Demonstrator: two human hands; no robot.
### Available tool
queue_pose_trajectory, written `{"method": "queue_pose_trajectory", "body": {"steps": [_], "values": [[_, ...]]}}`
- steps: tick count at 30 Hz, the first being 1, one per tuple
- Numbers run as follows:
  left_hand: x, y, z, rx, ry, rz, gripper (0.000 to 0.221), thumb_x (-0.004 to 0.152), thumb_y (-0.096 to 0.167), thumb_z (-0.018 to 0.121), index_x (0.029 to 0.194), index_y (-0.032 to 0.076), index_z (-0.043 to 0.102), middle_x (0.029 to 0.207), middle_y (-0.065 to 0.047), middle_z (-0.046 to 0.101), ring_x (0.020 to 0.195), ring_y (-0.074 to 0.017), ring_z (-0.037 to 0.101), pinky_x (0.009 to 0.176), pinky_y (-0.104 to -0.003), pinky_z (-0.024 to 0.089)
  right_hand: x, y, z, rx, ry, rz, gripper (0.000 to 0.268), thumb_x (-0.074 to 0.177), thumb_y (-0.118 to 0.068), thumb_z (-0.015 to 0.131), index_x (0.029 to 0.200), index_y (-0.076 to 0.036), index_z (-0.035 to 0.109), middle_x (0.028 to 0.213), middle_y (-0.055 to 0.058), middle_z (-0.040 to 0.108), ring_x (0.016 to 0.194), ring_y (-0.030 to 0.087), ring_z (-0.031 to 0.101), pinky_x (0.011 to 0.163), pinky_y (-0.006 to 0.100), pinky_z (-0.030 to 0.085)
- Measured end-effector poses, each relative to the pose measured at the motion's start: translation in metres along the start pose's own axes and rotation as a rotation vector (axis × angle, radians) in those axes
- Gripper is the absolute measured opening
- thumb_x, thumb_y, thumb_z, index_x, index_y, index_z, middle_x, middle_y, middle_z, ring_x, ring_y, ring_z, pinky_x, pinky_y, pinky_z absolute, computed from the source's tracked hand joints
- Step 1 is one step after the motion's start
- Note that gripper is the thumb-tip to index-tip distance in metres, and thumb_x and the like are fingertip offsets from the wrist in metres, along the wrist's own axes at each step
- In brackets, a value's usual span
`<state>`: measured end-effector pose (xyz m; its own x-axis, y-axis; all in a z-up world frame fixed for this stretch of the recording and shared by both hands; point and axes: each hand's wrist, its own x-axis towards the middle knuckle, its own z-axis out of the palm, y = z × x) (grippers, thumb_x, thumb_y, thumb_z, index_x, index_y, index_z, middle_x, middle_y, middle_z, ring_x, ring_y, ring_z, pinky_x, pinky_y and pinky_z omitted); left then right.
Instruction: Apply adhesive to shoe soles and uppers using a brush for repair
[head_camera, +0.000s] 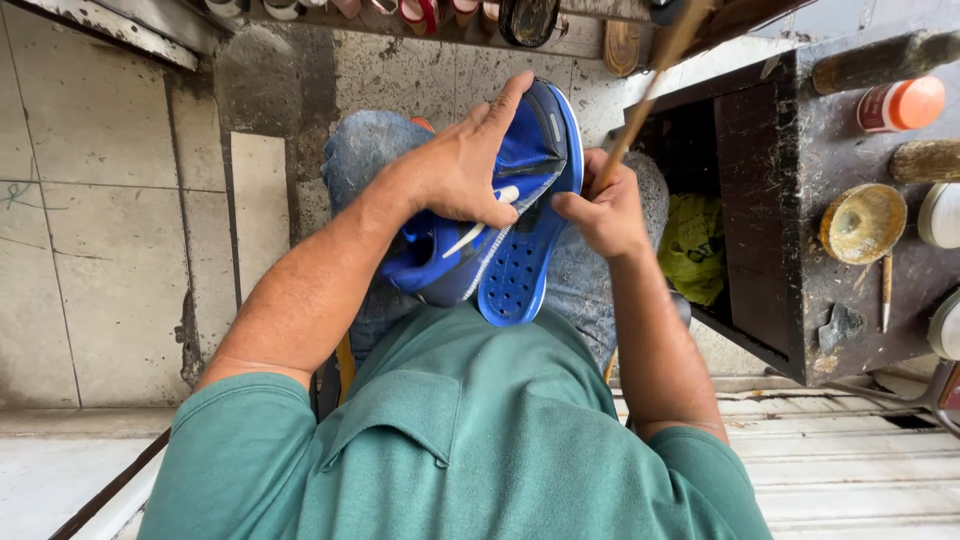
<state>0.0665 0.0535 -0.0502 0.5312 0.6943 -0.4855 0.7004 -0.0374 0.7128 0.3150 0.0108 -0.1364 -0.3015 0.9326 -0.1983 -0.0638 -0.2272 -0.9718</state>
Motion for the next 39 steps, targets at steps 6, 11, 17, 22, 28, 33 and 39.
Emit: {"method": "queue_pose_trajectory", "body": {"steps": [6,11,17,22,28,33,39], "values": [[0.003,0.007,0.032,-0.119,0.336,-0.009,0.152,0.059,0.082,0.09,0.158,0.026,-0.011,0.142,-0.029,0.047,0.124,-0.0468,0.058,0.096,-0.066,0.053,-0.002,-0.044,0.049,-0.22,0.302,0.016,0.018,0.073,-0.006,0.065,0.091,-0.007,0.067,0.079,0.0,0.069,0.068,0.007,0.061,0.059,0.022,0.053],[0.002,0.008,0.026,-0.32,0.309,0.042,0.17,0.041,0.078,0.093,0.158,0.024,-0.018,0.163,-0.036,0.025,0.148,-0.0495,0.037,0.114,-0.054,0.038,-0.013,-0.048,0.046,-0.218,0.253,-0.095,0.022,0.078,-0.006,0.078,0.099,-0.005,0.072,0.085,-0.001,0.069,0.073,0.003,0.056,0.064,0.02,0.049],[0.012,-0.006,0.022,-0.395,0.248,0.167,0.164,0.048,0.067,0.099,0.159,0.026,-0.016,0.171,-0.031,0.017,0.155,-0.0446,0.029,0.121,-0.045,0.031,-0.021,-0.064,0.037,-0.372,0.158,-0.084,0.049,0.076,-0.037,0.091,0.11,-0.007,0.074,0.08,-0.006,0.063,0.07,0.001,0.049,0.06,0.019,0.044],[-0.005,0.018,-0.009,-0.348,0.116,0.045,0.138,0.06,0.028,0.087,0.16,0.029,-0.009,0.138,-0.015,0.064,0.108,-0.0265,0.071,0.092,-0.032,0.056,-0.022,-0.063,0.023,-0.448,0.075,-0.066,0.03,0.08,-0.008,0.08,0.109,-0.006,0.072,0.078,-0.007,0.058,0.067,0.002,0.046,0.059,0.02,0.042],[-0.02,0.028,-0.047,-0.154,-0.052,-0.068,0.123,0.069,0.01,0.073,0.167,0.024,-0.002,0.089,-0.007,0.068,0.07,-0.0191,0.062,0.062,-0.032,0.051,-0.011,-0.075,-0.001,-0.254,-0.251,-0.142,0.031,0.086,-0.007,0.077,0.113,0.005,0.068,0.092,0.006,0.069,0.073,0.013,0.062,0.065,0.025,0.056],[-0.034,0.001,-0.074,-0.188,-0.253,0.212,0.12,0.059,0.005,0.067,0.165,0.029,0.017,0.128,-0.01,0.067,0.086,-0.0203,0.066,0.075,-0.03,0.053,0.009,-0.035,-0.064,-0.128,-0.316,-0.195,0.021,0.086,-0.011,0.073,0.103,-0.002,0.066,0.085,0.002,0.066,0.072,0.014,0.062,0.063,0.027,0.053],[-0.086,-0.047,-0.082,-0.832,-0.182,0.451,0.115,0.07,0.006,0.079,0.165,0.019,0.015,0.141,-0.028,0.06,0.121,-0.0299,0.064,0.095,-0.043,0.059,-0.005,-0.009,-0.138,0.201,0.325,-0.06,0.037,0.068,-0.013,0.078,0.103,-0.007,0.066,0.081,-0.002,0.066,0.07,0.013,0.06,0.059,0.025,0.052]]}}
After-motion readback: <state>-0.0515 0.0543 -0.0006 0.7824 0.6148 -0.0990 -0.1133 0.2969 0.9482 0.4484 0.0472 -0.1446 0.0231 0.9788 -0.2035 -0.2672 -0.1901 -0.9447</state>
